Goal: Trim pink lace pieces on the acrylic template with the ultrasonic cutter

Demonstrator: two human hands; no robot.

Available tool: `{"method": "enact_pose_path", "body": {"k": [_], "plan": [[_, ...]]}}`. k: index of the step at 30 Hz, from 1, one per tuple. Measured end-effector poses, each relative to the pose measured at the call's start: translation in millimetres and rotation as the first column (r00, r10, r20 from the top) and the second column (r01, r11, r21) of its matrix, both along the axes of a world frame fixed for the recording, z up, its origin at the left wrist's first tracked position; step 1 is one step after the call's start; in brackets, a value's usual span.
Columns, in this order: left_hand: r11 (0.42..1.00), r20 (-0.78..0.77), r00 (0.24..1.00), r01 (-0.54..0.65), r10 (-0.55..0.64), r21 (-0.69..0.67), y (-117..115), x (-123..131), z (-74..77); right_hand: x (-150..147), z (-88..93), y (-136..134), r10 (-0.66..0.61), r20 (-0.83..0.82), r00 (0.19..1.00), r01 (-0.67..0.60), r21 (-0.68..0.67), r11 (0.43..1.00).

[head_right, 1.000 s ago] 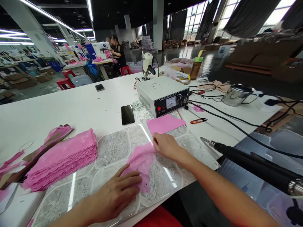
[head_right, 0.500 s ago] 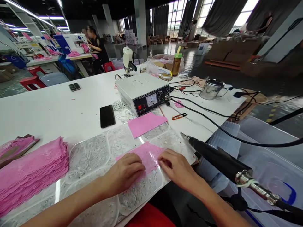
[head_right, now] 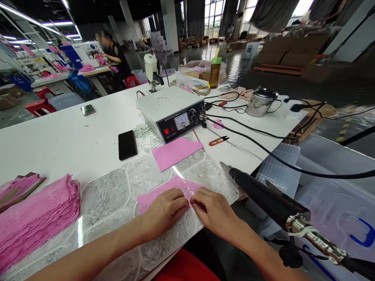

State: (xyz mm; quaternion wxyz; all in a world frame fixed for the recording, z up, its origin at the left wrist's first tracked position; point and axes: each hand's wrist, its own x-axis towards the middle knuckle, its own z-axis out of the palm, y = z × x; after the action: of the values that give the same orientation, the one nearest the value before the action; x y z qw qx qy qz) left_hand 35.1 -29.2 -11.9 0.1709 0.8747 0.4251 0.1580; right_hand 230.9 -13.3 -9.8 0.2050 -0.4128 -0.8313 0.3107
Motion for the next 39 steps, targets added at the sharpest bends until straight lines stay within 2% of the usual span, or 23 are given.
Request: {"method": "enact_pose_path", "body": {"k": [13,18,21,23,25,28,29,30,32,34,35,37,39], "plan": [[0.993,0.155,0.982,-0.095,0.104,-0.065,-7,-5,-0.7,-3,2.3,-1,-0.010,0.034,0.999,0.009,0.019,1.000],[0.989,0.201,0.971,-0.112,0.130,-0.099,-3,-6,-1.2,-4,0.7,-1,-0.012,0.034,0.999,0.011,0.023,1.000],[0.985,0.239,0.960,-0.123,0.149,-0.118,-1,-6,3.6,-4,1.0,-3,-0.017,0.046,0.999,0.016,0.034,0.999],[0.985,0.262,0.954,-0.114,0.144,-0.126,-7,-6,10.0,-4,0.9,-3,-0.019,0.048,0.999,0.017,0.035,0.999],[0.989,0.272,0.960,-0.033,0.071,-0.141,-22,-5,17.5,-2,-0.3,-4,-0.015,0.036,0.999,0.014,0.032,0.999],[0.957,0.295,0.936,0.245,-0.192,-0.153,-53,-8,25.4,1,-3.9,-3,-0.006,-0.010,1.000,0.007,0.014,1.000],[0.951,0.303,0.926,0.277,-0.225,-0.141,-61,-12,26.3,3,-5.2,-3,-0.007,-0.028,1.000,0.007,0.006,1.000],[0.963,0.307,0.931,0.244,-0.198,-0.118,-68,-18,26.4,4,-6.3,-2,-0.010,-0.047,0.999,0.010,-0.001,1.000],[0.998,0.305,0.952,0.020,-0.002,-0.059,-78,-35,24.7,4,-6.9,-3,-0.014,-0.091,0.996,0.014,-0.005,1.000],[0.981,0.294,0.937,-0.194,0.187,-0.008,-83,-54,21.8,0,-4.9,-6,0.006,-0.135,0.991,-0.007,-0.006,1.000],[0.969,0.288,0.929,-0.246,0.234,0.008,-86,-62,20.2,-4,-3.0,-9,0.033,-0.150,0.988,-0.035,-0.008,0.999],[0.966,0.256,0.937,-0.256,0.239,0.037,-92,-75,17.2,-18,1.6,-17,0.114,-0.167,0.979,-0.117,-0.012,0.993],[0.973,0.197,0.961,-0.213,0.192,0.089,-99,-80,14.0,-35,5.1,-25,0.199,-0.169,0.965,-0.204,-0.011,0.979]]}}
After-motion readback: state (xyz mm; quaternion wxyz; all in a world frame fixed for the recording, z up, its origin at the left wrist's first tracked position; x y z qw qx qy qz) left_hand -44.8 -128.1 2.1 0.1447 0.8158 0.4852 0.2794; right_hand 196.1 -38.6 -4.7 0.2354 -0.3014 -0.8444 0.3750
